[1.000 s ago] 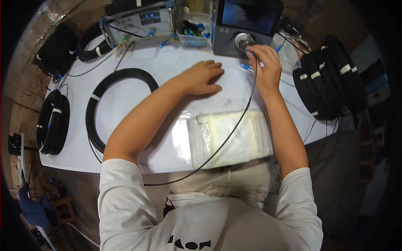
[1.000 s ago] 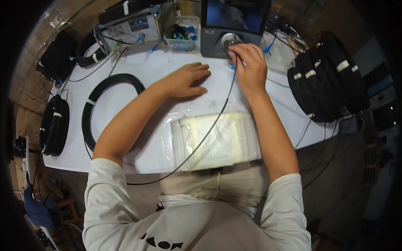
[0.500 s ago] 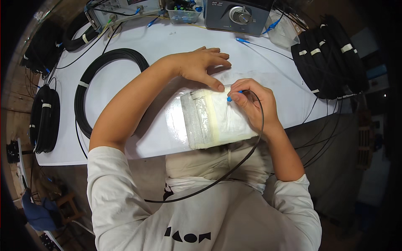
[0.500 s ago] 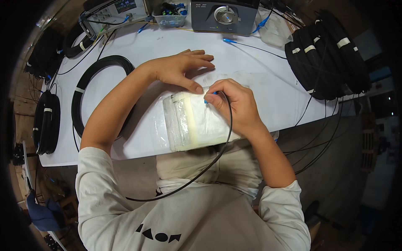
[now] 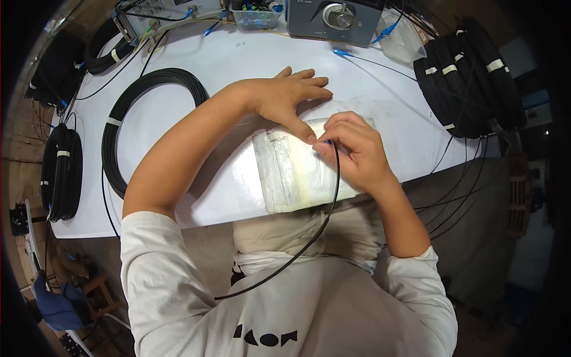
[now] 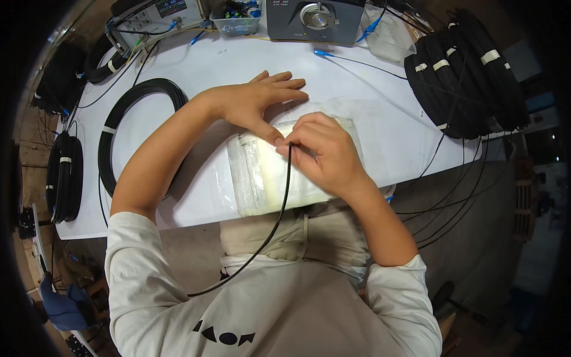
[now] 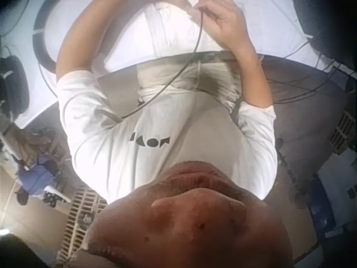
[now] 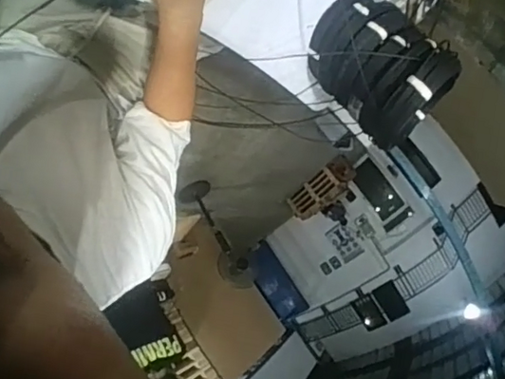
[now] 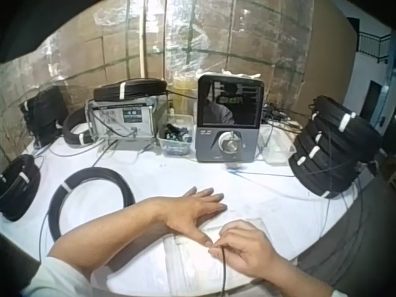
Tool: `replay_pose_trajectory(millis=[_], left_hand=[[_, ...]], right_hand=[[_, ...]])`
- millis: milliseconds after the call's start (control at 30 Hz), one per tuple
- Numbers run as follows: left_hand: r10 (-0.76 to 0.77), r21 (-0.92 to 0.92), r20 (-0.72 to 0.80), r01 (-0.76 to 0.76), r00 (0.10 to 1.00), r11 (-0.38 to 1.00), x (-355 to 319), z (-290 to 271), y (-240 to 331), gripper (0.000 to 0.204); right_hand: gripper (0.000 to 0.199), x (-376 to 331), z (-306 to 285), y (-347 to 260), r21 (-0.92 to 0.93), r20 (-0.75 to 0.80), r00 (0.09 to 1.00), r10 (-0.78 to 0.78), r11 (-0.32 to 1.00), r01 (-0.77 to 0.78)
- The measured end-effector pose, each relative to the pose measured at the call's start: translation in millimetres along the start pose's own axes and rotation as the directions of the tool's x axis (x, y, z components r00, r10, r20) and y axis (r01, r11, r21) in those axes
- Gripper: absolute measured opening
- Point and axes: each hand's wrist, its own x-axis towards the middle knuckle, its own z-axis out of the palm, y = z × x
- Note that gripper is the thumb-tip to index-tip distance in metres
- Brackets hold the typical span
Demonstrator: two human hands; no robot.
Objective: The person is seen inspecting fiber optic cables using a specialized screen and equipment.
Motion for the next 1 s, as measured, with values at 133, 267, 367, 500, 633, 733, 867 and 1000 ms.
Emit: replay_pose_trajectory(millis=[133,267,367,500,633,733,867,1000], left_hand=[[0.025,-0.041,-0.009,-0.025,1.000,0.999,-1,-1,0,0.121],[0.033,-0.065,-0.044,-0.035,0.998,0.997,-3,1,-6,0.114],[0.060,-0.090,-0.051,-0.065,0.997,0.994,-2,1,-8,0.112],[0.049,-0.061,-0.060,-0.053,0.997,0.997,-2,-1,-7,0.111],[0.066,-0.081,-0.088,-0.073,0.994,0.994,-1,-1,-9,0.114],[0.072,-0.084,-0.087,-0.079,0.994,0.993,-4,2,-6,0.115],[0.074,-0.074,-0.077,-0.080,0.994,0.994,-4,2,-9,0.114],[0.073,-0.070,-0.082,-0.079,0.994,0.994,-3,-1,-8,0.113]], right_hand=[[0.014,-3,-1,0,0.075,0.022,0.999,0.043,0.996,-0.045],[0.014,-3,0,-1,0.025,-0.018,1.000,0.008,1.000,-0.008],[0.016,-4,-2,-3,0.055,0.040,0.997,0.067,0.996,-0.069],[0.017,-3,2,2,0.067,-0.093,0.993,0.069,0.996,-0.063],[0.017,-4,0,1,0.000,-0.043,0.998,0.055,0.998,-0.055],[0.016,-6,0,-2,-0.010,-0.033,0.999,-0.007,1.000,0.007],[0.014,-4,3,-2,0.012,-0.054,0.998,0.038,0.999,-0.038],[0.014,-4,0,-4,0.014,-0.047,0.999,0.008,1.000,-0.007]])
